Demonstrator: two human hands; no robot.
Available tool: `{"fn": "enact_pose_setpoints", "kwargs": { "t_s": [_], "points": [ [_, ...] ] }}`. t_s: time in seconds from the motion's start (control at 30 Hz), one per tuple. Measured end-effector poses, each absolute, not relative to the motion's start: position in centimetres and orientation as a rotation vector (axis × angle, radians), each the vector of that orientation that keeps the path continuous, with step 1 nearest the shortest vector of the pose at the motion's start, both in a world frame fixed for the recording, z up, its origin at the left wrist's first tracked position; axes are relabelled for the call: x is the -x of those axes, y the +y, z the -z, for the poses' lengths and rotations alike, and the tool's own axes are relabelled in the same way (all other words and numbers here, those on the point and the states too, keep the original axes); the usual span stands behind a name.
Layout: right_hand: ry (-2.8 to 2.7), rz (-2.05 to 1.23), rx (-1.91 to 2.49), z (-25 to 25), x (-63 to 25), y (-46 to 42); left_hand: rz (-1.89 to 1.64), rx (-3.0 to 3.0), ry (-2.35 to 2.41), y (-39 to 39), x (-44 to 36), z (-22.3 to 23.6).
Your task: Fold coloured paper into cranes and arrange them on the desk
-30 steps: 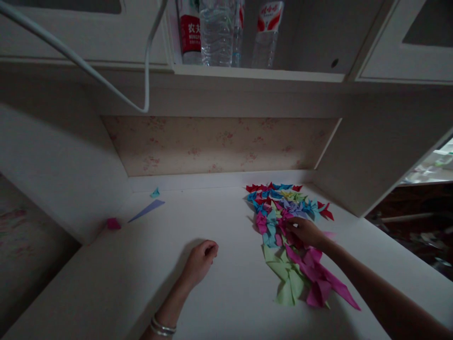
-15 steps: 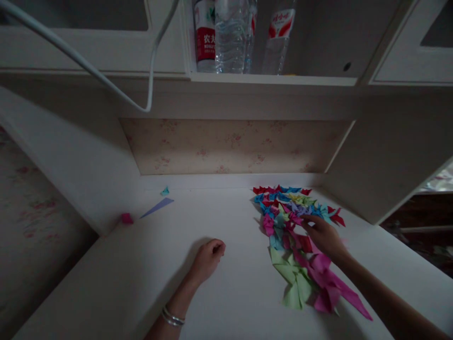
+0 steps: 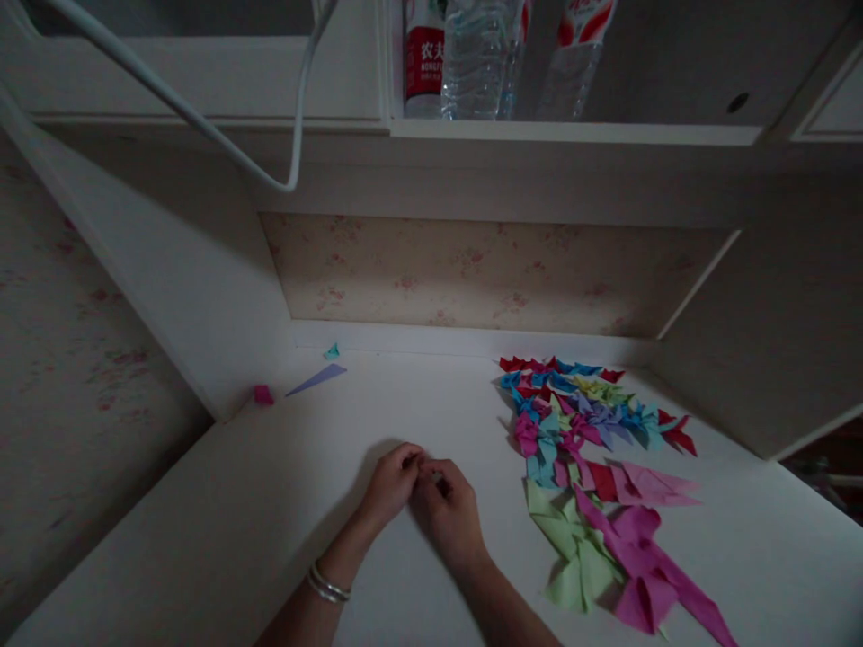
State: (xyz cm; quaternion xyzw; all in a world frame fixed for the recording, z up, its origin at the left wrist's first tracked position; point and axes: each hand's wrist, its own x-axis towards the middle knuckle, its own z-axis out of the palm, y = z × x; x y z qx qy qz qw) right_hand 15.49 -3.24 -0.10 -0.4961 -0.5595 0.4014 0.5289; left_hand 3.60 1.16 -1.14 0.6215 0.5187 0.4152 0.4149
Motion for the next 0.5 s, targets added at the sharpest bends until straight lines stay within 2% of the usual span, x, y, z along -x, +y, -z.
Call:
{"fn": "enact_pose_setpoints", "kwargs": {
  "t_s": [0.13,0.3,0.5],
  "points": [
    [-1.497,-0.928,1.109,0.5,-15.1,-2.6,-1.016,-1.380,1.364,4.4,-0.9,1.1],
    [-1.448,-0.996,1.166,1.1,-15.9,-1.8,-0.647,-1.902,1.972,12.8,6.3,-1.5],
    [-1.525,-1.010,1.096,0.7,-15.5,-1.6,-0.427,-1.916,2.259,18.7,12.9,-3.5]
  ]
}}
